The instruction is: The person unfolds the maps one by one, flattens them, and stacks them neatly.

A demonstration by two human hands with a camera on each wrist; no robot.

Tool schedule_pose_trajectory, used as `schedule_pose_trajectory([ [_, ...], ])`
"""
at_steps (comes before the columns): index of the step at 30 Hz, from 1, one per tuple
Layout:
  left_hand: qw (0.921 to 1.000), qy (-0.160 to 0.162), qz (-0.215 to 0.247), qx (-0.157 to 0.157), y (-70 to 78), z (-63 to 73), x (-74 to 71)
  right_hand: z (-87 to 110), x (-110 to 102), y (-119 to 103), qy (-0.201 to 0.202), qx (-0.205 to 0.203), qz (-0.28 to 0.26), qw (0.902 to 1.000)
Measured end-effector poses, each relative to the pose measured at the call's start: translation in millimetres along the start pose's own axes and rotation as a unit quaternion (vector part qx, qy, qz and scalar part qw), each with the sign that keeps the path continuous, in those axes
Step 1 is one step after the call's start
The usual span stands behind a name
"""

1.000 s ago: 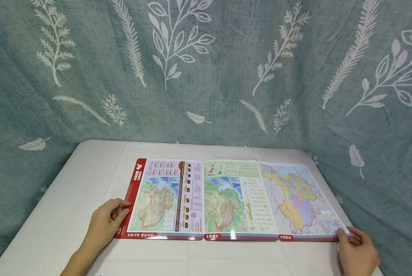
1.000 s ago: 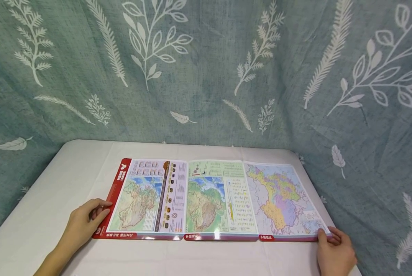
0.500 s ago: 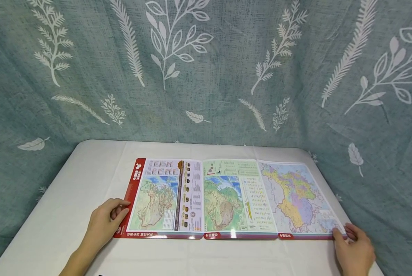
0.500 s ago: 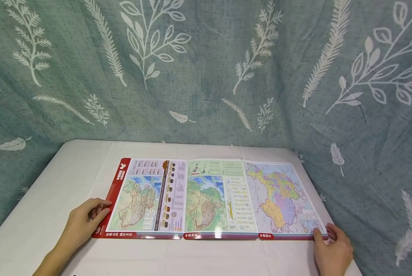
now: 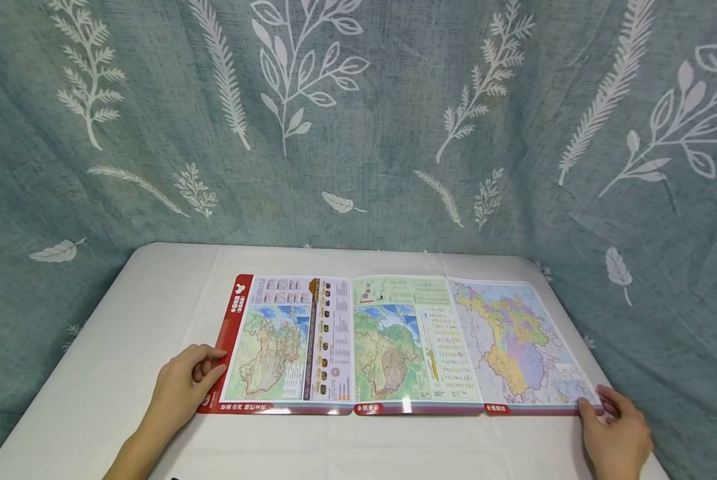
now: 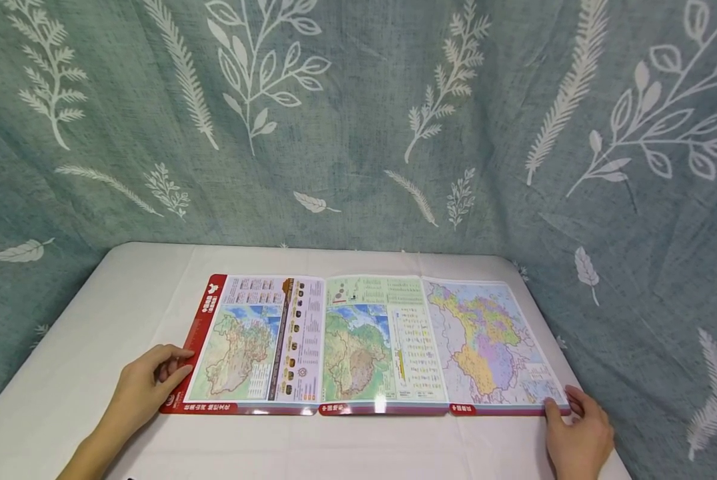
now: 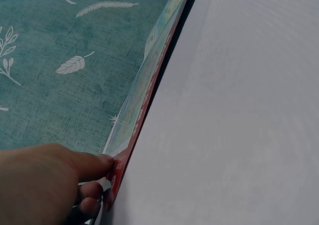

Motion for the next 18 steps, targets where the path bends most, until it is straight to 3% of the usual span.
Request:
schedule_pose_trajectory([
  [13,0.9999,0.003,-0.007,-0.008,1.2,1.6,1.3,-2.0,3.2,2.9,-0.01,0.006,0.009,0.9999],
  [18,1.0,0.003,-0.007,-0.001,3.5,1.0,0.3,-1.5,0.8,1.0,0.001,-0.017,0.009,0.9998],
])
Point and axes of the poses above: each hand's wrist, its own z-axis away from the middle knuckle, its own x-axis out of the palm, y = z × x, the point moved 5 cm from there along -z, towards the middle knuckle, and after that the axes turned 5 degrees about -x, right-handed, at the moved point
